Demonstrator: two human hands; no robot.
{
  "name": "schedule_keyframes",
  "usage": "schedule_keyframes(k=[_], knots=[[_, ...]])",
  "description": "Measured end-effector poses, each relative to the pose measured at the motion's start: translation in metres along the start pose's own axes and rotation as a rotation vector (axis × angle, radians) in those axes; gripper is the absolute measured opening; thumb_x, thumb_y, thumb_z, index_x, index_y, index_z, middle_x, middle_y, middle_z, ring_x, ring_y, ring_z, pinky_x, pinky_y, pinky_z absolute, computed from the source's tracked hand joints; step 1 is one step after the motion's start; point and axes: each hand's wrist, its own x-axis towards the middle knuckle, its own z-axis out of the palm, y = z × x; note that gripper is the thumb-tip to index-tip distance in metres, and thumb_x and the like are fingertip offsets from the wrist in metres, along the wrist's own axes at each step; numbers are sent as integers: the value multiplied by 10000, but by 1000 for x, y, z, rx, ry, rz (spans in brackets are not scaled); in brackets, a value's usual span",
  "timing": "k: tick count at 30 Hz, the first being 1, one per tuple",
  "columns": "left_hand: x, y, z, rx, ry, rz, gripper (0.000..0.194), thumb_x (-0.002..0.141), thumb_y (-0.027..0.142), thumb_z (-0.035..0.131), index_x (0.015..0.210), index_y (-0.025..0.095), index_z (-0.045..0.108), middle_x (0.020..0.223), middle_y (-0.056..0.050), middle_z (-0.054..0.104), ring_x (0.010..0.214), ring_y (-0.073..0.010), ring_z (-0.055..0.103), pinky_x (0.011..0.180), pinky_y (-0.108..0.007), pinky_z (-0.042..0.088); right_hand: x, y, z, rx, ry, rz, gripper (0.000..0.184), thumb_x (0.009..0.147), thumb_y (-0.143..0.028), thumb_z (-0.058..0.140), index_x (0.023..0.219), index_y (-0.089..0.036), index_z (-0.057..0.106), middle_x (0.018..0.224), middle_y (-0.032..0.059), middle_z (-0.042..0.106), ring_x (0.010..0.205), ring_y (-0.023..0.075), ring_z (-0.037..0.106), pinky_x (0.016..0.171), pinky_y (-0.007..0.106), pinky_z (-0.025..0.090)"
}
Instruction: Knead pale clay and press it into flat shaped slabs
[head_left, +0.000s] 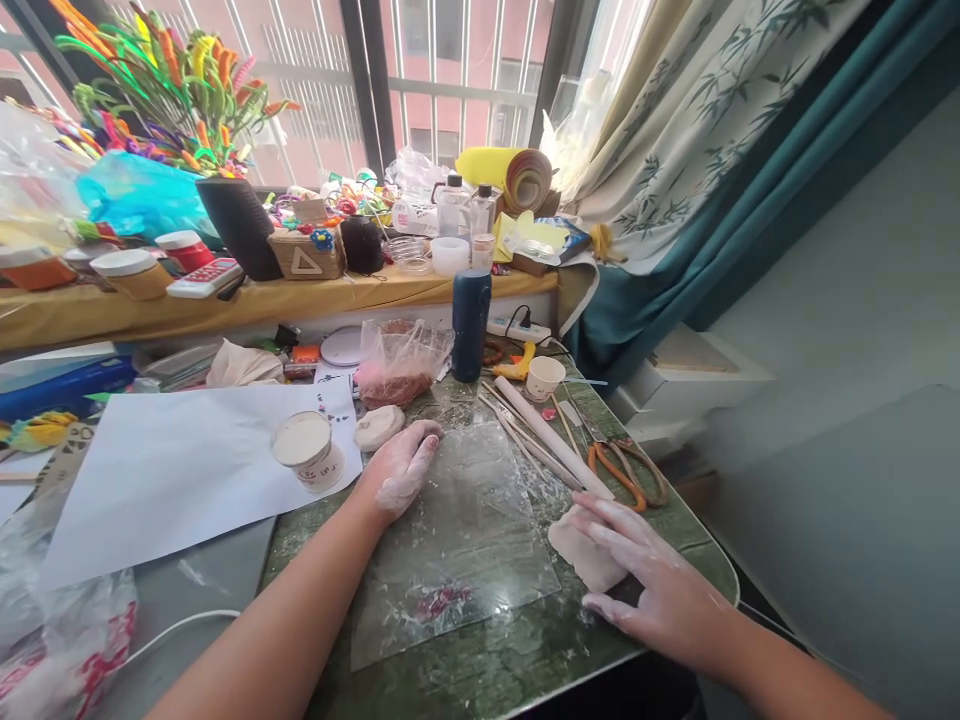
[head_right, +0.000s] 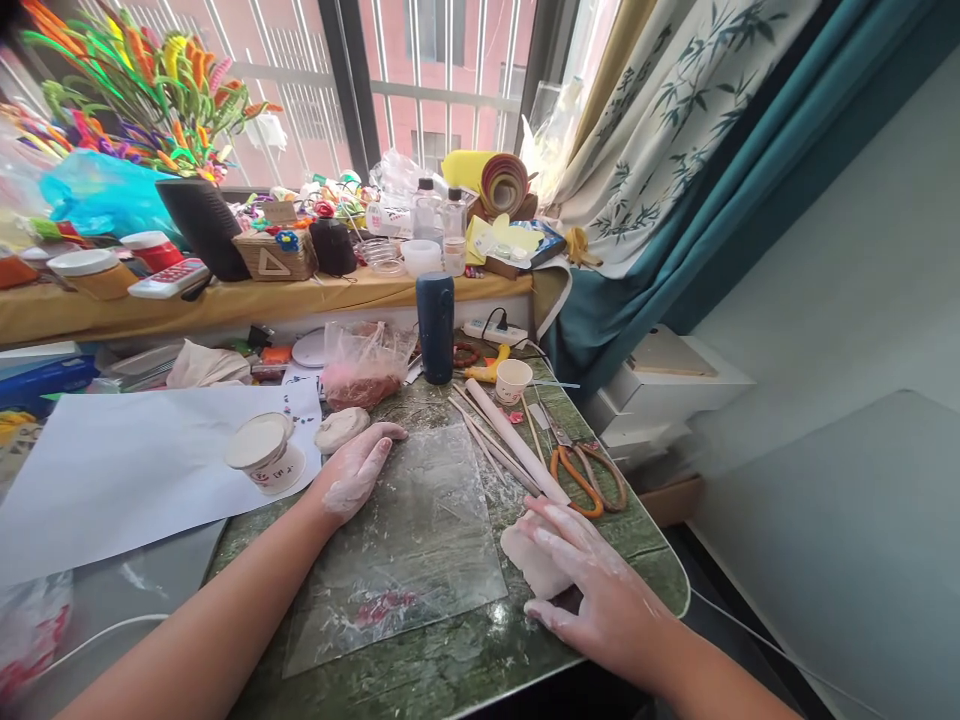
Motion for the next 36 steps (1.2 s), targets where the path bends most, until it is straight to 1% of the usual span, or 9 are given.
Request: schedule_keyframes(k=[3, 8, 12, 16, 21, 25, 29, 33, 36], knots=[[-1, 0, -1, 9, -2, -11, 464, 993, 514, 305, 1160, 227, 630, 1182, -75, 700, 1119, -281, 627, 1006, -431, 461, 1, -5, -1, -33, 53, 126, 611, 905, -437, 641, 1474, -254, 511, 1599, 102, 398, 1451, 318, 405, 1173, 495, 401], [-1, -9, 1, -12, 2, 6, 464, 998, 528, 305, 1156, 236, 629, 1177, -71, 706, 1111, -274, 634, 1020, -424, 457, 1, -15, 10, -185, 172, 349, 419, 902, -475, 605, 1232, -226, 678, 1292, 126, 665, 1218, 343, 610, 1021, 509, 520], [0, -18, 5, -68, 2, 14, 461, 1000, 537, 311, 1173, 242, 621, 1158, -69, 718, 1106, -269, 638, 1015, -413, 459, 1, -24, 24, -215, 216, 349, 535, 837, -422, 668, 1323, -205, 611, 1280, 143, 668, 1209, 374, 604, 1022, 549, 501], [0, -20, 5, -102, -10, 19, 472, 1002, 549, 304, 1173, 241, 618, 1133, -71, 725, 1084, -267, 646, 987, -413, 472, 4, -21, 34, -105, 220, 404, 599, 786, -340, 676, 1356, -194, 564, 1327, 157, 625, 1258, 372, 570, 1056, 562, 481], [-2, -18, 4, -137, 0, 23, 446, 992, 544, 339, 1148, 250, 636, 1091, -65, 738, 1052, -265, 661, 958, -400, 492, 15, -10, 36, 173, 229, 489, 820, 631, -294, 766, 1403, -197, 505, 1159, 113, 646, 985, 284, 684, 883, 453, 590], [-3, -19, 5, -193, 23, 18, 417, 975, 539, 385, 1129, 263, 658, 1054, -52, 750, 1035, -261, 674, 931, -379, 513, 24, -17, 25, 475, 293, 579, 706, 678, -339, 763, 1331, -177, 547, 1007, 72, 663, 870, 234, 691, 792, 379, 603], [-3, -21, 7, -244, 31, 11, 412, 970, 544, 403, 1108, 259, 667, 1051, -49, 755, 1021, -256, 680, 923, -376, 521, 28, -22, 10, 769, 110, 643, 547, 693, -428, 779, 1150, -166, 633, 1029, 106, 733, 935, 272, 716, 795, 373, 593], [-3, -23, 7, -325, 37, -1, 423, 979, 553, 386, 1113, 257, 657, 1068, -45, 756, 1034, -247, 683, 944, -379, 518, 35, -29, -11, 738, -12, 643, 449, 730, -505, 751, 1025, -176, 670, 953, 78, 758, 880, 270, 722, 752, 360, 581], [-1, -24, 6, -440, 55, 7, 447, 988, 566, 357, 1114, 244, 641, 1099, -56, 755, 1063, -244, 681, 988, -389, 505, 52, -49, -35, 566, 108, 561, 364, 835, -506, 667, 1023, -194, 678, 926, 60, 748, 830, 246, 710, 716, 341, 567]])
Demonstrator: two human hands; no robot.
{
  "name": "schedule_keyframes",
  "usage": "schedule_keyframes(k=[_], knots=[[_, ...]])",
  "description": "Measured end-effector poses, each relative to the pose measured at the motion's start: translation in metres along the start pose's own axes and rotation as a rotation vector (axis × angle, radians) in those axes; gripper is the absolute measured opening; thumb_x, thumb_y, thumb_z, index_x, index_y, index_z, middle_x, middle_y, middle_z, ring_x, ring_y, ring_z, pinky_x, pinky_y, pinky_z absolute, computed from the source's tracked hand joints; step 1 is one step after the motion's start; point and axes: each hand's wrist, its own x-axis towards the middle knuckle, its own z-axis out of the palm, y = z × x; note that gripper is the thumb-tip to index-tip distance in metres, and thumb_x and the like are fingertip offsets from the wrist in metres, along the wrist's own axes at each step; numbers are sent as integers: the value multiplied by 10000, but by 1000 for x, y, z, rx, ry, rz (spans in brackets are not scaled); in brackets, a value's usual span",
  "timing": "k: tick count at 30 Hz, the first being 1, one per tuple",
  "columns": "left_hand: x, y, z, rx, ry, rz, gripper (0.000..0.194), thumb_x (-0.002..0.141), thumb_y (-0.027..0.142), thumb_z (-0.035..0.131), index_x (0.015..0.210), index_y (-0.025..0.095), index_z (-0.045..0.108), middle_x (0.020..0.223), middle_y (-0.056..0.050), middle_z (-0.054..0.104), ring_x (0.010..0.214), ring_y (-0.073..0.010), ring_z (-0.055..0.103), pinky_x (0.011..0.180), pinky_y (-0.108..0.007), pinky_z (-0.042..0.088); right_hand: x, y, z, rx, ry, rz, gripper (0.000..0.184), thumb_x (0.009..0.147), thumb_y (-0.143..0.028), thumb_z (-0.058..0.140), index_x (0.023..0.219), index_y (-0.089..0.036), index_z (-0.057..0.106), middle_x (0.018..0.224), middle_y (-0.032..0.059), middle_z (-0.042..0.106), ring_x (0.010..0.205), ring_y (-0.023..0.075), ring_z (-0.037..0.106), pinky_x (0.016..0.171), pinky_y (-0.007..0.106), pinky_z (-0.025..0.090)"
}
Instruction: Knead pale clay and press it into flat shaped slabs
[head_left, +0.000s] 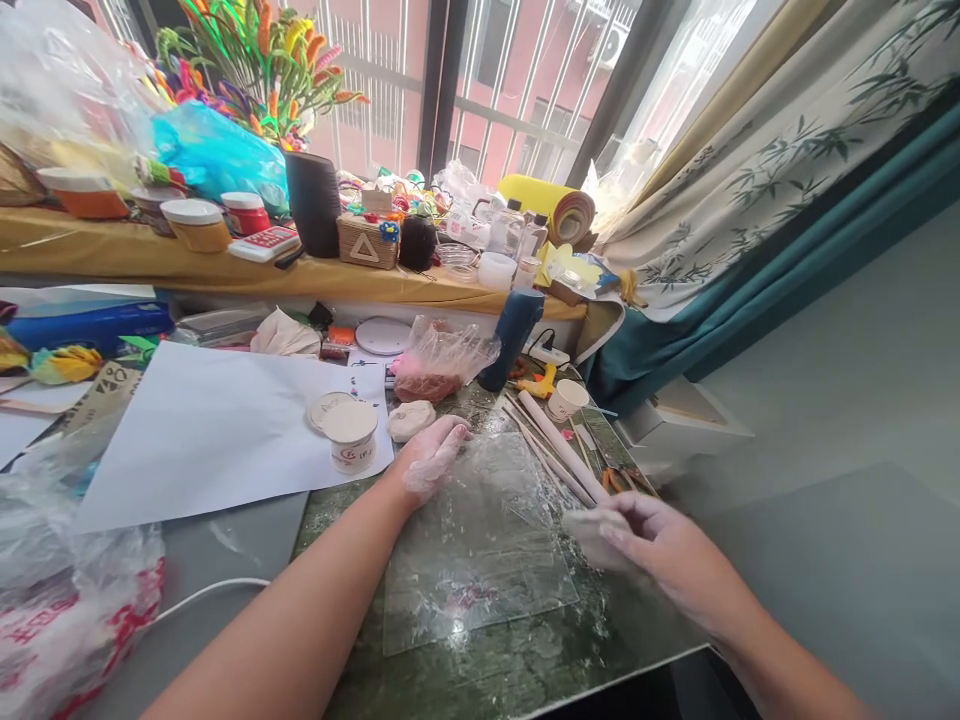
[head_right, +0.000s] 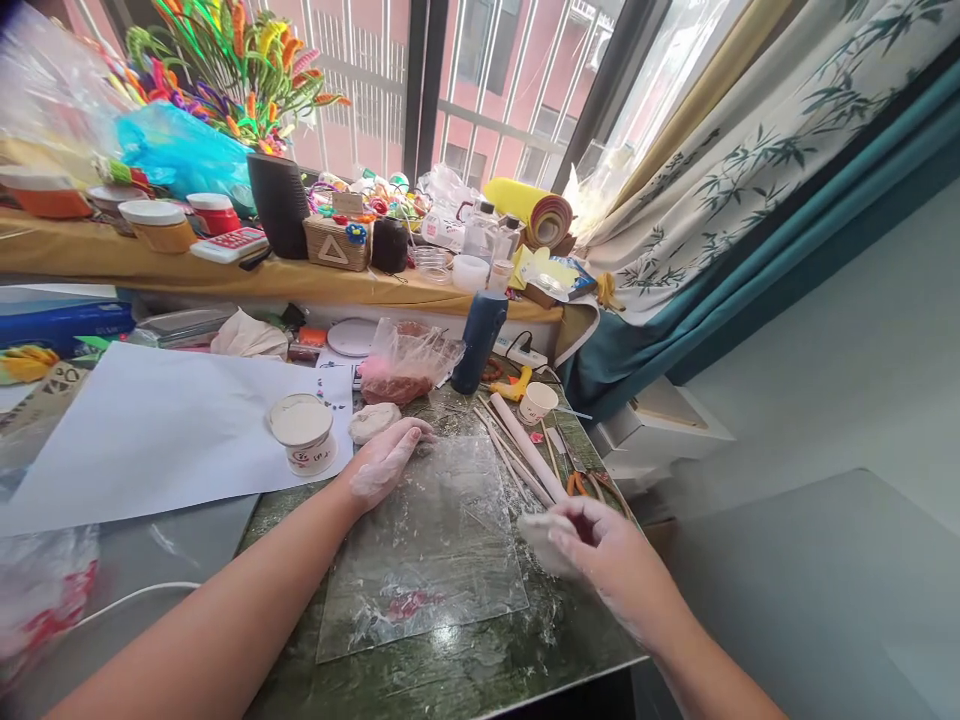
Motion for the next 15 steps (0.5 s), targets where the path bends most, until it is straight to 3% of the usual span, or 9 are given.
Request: schedule_keyframes(k=[4, 6, 8, 10, 11, 13, 15], knots=[[3, -3, -1, -136, 57, -2, 492, 991, 588, 322, 1098, 214, 623, 1096, -83, 758, 1106, -246, 678, 1059, -420, 466, 10, -50, 12, -177, 502, -484, 195, 888, -366, 656, 1025, -229, 676, 1084, 92, 698, 971, 267, 667, 856, 404, 546], [4, -6, -1, -169, 68, -6, 502, 987, 596, 320, 1095, 209, 620, 1094, -88, 759, 1109, -245, 681, 1063, -426, 467, 18, -60, 33, -287, 570, -728, 111, 899, -281, 641, 999, -247, 678, 1120, 101, 670, 1052, 281, 633, 951, 449, 511], [4, -9, 0, -192, 72, -6, 503, 982, 601, 324, 1093, 211, 620, 1087, -88, 761, 1086, -241, 692, 1043, -421, 487, 25, -56, 60, -407, 376, -858, 106, 916, -240, 614, 997, -254, 682, 1080, 99, 670, 1055, 277, 620, 964, 454, 504], [4, -11, 1, -204, 78, -2, 497, 981, 601, 329, 1091, 213, 620, 1083, -87, 763, 1074, -239, 697, 1041, -420, 495, 28, -43, 84, -520, 54, -904, 142, 898, -271, 656, 1036, -257, 686, 1101, 89, 680, 1058, 279, 617, 952, 448, 507], [4, -12, 2, -202, 82, 0, 494, 983, 599, 328, 1090, 215, 620, 1084, -86, 763, 1077, -240, 696, 1049, -424, 492, 29, -36, 92, -538, -31, -901, 168, 904, -274, 652, 1068, -257, 684, 1102, 86, 685, 1053, 275, 618, 955, 449, 500], [5, -12, 2, -181, 74, 3, 488, 986, 595, 328, 1084, 219, 622, 1096, -83, 764, 1094, -243, 692, 1072, -433, 478, 31, -26, 99, -486, -72, -837, 178, 924, -292, 625, 1088, -248, 677, 1107, 90, 688, 1056, 273, 616, 966, 450, 481], [5, -10, 1, -158, 63, -1, 486, 991, 590, 323, 1085, 222, 626, 1104, -80, 765, 1111, -246, 687, 1081, -438, 472, 35, -28, 96, -307, -4, -697, 148, 946, -334, 586, 995, -229, 677, 1027, 90, 687, 994, 259, 621, 920, 423, 487]])
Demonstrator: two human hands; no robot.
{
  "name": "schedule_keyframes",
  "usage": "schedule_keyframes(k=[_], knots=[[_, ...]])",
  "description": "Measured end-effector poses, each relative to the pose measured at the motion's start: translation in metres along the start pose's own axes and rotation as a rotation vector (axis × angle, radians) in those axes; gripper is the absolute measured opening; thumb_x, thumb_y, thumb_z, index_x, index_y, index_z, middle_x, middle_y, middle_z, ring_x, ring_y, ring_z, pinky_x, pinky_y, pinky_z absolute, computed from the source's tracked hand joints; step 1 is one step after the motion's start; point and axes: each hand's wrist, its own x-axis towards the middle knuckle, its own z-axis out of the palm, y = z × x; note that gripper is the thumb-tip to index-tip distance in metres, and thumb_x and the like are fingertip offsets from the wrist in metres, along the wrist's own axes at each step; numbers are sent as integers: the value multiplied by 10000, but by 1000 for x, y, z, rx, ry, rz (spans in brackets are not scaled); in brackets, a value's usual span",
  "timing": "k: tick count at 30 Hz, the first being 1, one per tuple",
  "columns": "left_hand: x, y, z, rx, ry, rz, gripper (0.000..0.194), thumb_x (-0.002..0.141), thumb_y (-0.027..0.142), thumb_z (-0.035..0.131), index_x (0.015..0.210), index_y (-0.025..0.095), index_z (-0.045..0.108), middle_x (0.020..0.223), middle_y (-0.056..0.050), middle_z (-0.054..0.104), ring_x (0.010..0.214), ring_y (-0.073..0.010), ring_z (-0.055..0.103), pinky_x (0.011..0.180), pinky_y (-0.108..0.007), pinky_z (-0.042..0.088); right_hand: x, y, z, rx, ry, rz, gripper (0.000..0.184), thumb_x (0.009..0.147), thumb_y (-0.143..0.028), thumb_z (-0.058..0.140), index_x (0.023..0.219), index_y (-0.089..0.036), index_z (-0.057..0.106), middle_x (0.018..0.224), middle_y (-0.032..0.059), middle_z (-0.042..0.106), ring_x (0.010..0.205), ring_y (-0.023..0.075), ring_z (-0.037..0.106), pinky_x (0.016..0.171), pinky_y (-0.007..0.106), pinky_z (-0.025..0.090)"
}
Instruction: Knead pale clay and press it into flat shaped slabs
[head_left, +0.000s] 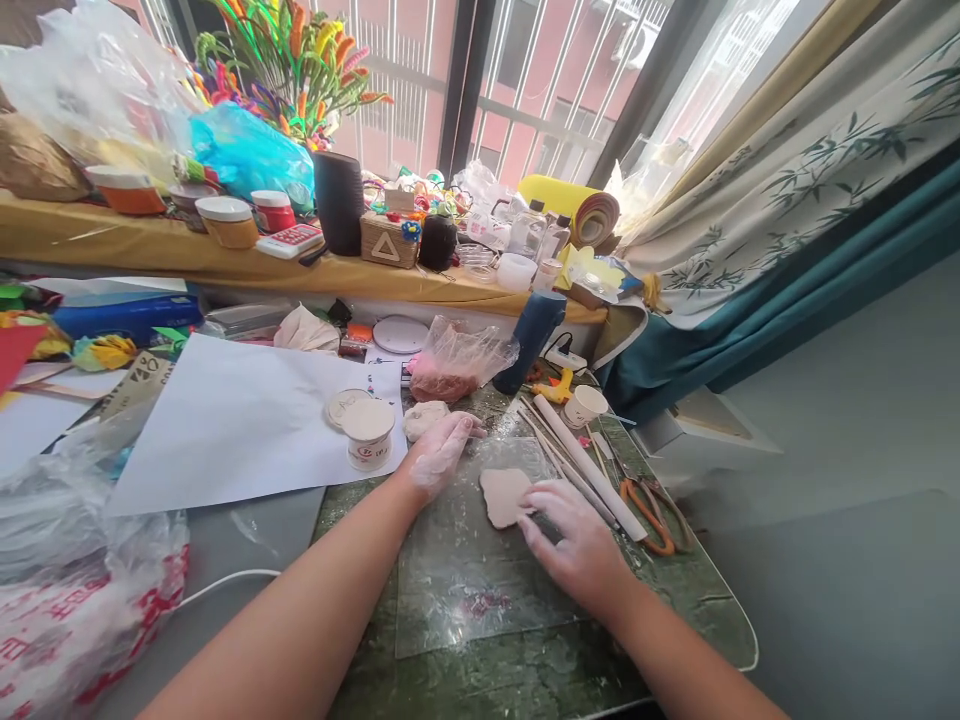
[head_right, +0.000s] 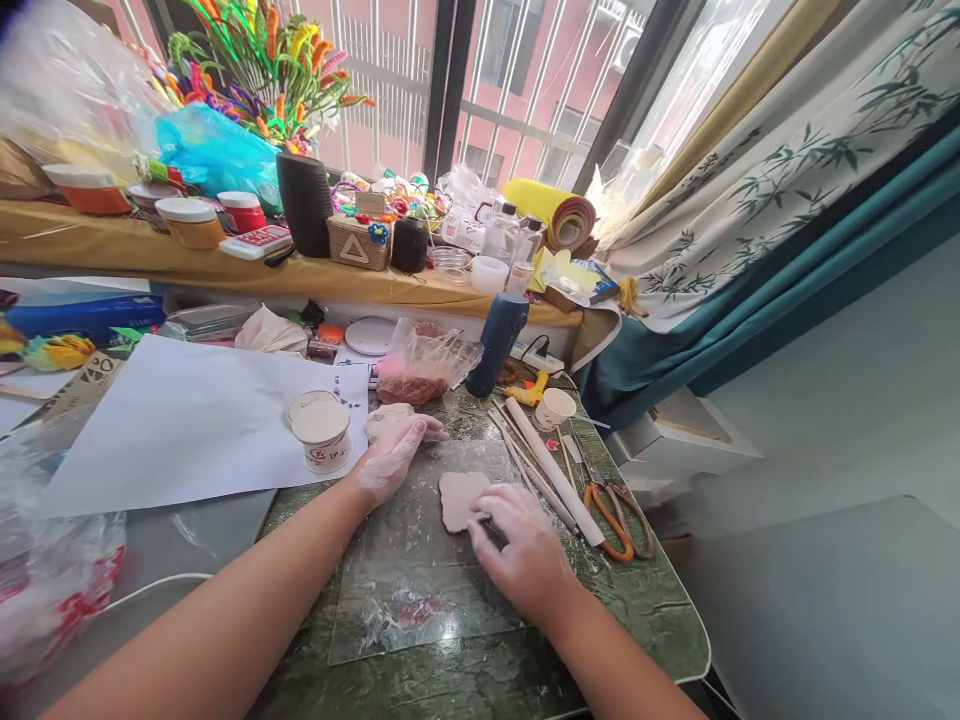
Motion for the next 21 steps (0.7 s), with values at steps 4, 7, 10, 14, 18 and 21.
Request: schedule_keyframes(k=[4, 7, 10, 14, 18, 21], knots=[[0, 2, -1, 5, -6, -10, 492, 997, 584, 322, 1100, 217, 634, 1105, -88, 764, 1122, -254, 683, 1084, -452, 463, 32, -10, -11, 690, 152, 310, 452, 970, -498, 498, 608, -227, 510, 599, -2, 518, 570, 159, 492, 561, 294, 435], [-1, 2, 0, -16, -7, -5, 505, 995, 593, 330, 1097, 208, 641, 1098, -98, 763, 1105, -257, 688, 1074, -451, 465, 55, -20, 1, 1165, 166, 346, 603, 960, -557, 471, 468, -240, 326, 428, -57, 301, 421, 113, 288, 441, 257, 293], [-1, 0, 0, -33, -3, 1, 503, 991, 595, 345, 1089, 204, 646, 1092, -100, 764, 1093, -261, 689, 1051, -443, 478, 63, -23, 23, 1270, -83, 365, 614, 867, -547, 635, 422, -231, 356, 383, -69, 290, 385, 87, 232, 408, 246, 193], [-1, 0, 0, -22, -5, 17, 488, 993, 585, 357, 1097, 211, 652, 1085, -85, 767, 1095, -263, 682, 1058, -438, 463, 66, -15, 33, 1323, -91, 351, 609, 876, -527, 639, 424, -223, 368, 384, -66, 314, 401, 85, 263, 429, 247, 223], [1, 0, 0, -34, -4, 25, 482, 987, 588, 376, 1081, 209, 657, 1071, -86, 764, 1088, -266, 680, 1041, -426, 471, 76, -5, 30, 1294, -322, 389, 564, 848, -496, 698, 433, -204, 453, 369, -60, 377, 357, 74, 266, 394, 238, 188], [2, -1, 1, -33, 0, 25, 487, 989, 590, 366, 1082, 209, 655, 1067, -90, 762, 1082, -267, 680, 1033, -427, 470, 83, 2, 26, 1318, -340, 380, 569, 870, -452, 686, 417, -201, 451, 370, -52, 389, 362, 79, 296, 395, 238, 215]])
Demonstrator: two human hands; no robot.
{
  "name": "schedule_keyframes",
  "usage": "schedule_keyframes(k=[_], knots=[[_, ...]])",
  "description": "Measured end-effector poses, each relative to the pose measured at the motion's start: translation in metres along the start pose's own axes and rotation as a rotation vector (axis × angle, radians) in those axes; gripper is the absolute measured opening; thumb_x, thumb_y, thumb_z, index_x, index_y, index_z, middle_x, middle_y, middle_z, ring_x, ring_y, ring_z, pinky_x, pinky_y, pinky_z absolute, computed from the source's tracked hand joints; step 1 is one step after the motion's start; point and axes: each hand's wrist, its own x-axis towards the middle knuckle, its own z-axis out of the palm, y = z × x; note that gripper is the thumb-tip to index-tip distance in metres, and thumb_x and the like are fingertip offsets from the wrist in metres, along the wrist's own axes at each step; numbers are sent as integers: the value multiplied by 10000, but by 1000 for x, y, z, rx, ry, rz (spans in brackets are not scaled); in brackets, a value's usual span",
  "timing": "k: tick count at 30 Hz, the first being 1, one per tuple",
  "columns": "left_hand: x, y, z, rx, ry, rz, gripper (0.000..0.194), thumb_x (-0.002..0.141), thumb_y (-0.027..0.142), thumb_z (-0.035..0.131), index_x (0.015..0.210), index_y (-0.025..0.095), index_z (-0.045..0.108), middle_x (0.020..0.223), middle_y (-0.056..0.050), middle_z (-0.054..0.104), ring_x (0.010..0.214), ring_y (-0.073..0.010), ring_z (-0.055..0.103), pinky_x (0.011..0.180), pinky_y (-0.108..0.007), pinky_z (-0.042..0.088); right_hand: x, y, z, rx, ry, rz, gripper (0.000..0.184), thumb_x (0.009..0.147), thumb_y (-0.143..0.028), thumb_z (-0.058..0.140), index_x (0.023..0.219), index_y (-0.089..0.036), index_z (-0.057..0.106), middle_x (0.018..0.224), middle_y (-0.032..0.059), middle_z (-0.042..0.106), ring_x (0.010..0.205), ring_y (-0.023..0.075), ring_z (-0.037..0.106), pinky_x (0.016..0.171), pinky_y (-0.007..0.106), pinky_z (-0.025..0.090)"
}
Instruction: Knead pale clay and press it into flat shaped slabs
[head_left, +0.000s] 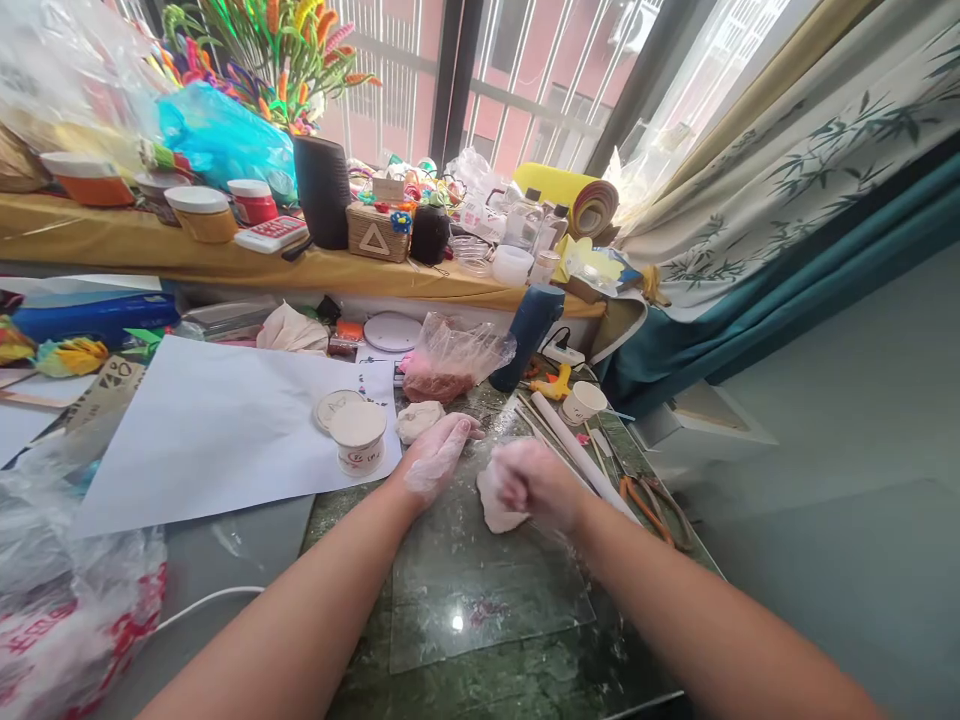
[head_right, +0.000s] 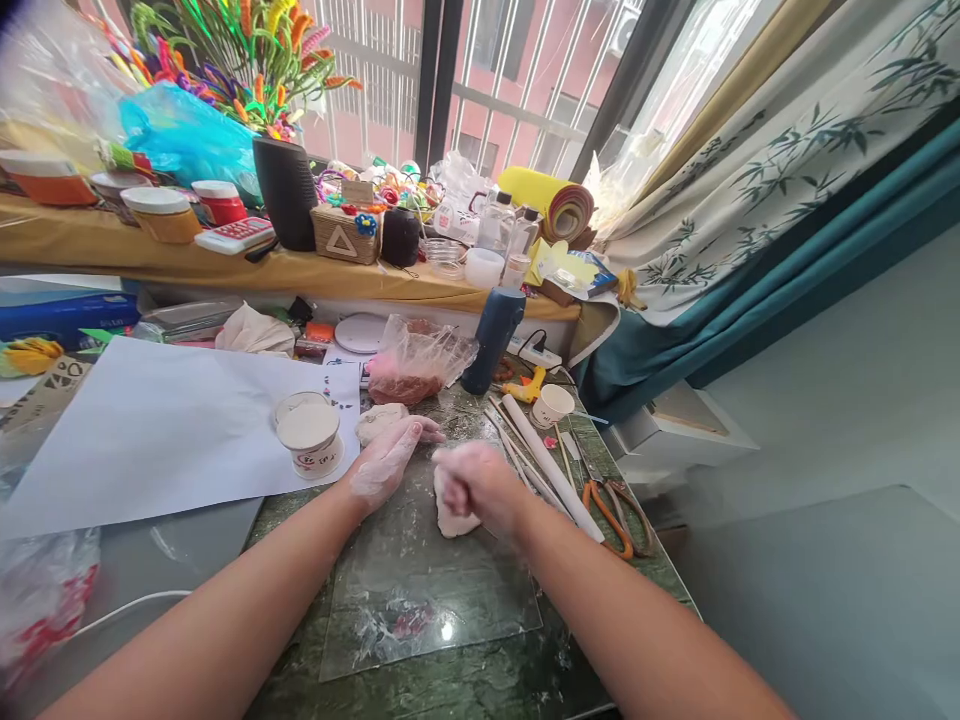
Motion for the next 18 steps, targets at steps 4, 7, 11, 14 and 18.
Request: schedule_keyframes(k=[4, 7, 11, 14, 18], knots=[[-1, -3, 1, 1, -12, 4, 481, 994, 592, 364, 1098, 221, 651, 1075, -80, 761, 1087, -262, 677, 1031, -417, 471, 1, -2, -6, 204, 19, -81, 612, 942, -469, 562, 421, -214, 367, 367, -63, 307, 379, 82, 221, 387, 225, 185], [-3, -4, 2, -8, -3, -4, 477, 996, 594, 369, 1086, 225, 657, 1077, -77, 758, 1078, -258, 679, 1014, -407, 483, 3, -3, -8, 244, -8, -94, 590, 941, -425, 567, 430, -209, 366, 389, -55, 326, 394, 85, 236, 392, 218, 198], [-4, -4, 2, -33, -8, 22, 475, 992, 596, 386, 1074, 218, 662, 1068, -81, 752, 1071, -258, 676, 1010, -407, 488, 14, -2, -5, 300, 42, -119, 615, 962, -399, 537, 417, -211, 321, 361, -69, 267, 364, 77, 167, 361, 206, 151], [-3, -4, 3, -45, 7, 25, 483, 997, 591, 380, 1086, 209, 663, 1099, -91, 738, 1098, -263, 664, 1018, -414, 483, 25, 3, 2, 268, 42, -60, 591, 940, -363, 561, 415, -209, 339, 358, -73, 280, 353, 69, 166, 354, 202, 140], [-3, -9, 6, -169, 28, 8, 520, 982, 624, 379, 1095, 199, 656, 1096, -100, 728, 1087, -266, 667, 997, -415, 503, 33, 12, 15, 218, 20, -22, 569, 872, -375, 638, 408, -213, 353, 348, -81, 289, 346, 59, 176, 364, 206, 156]])
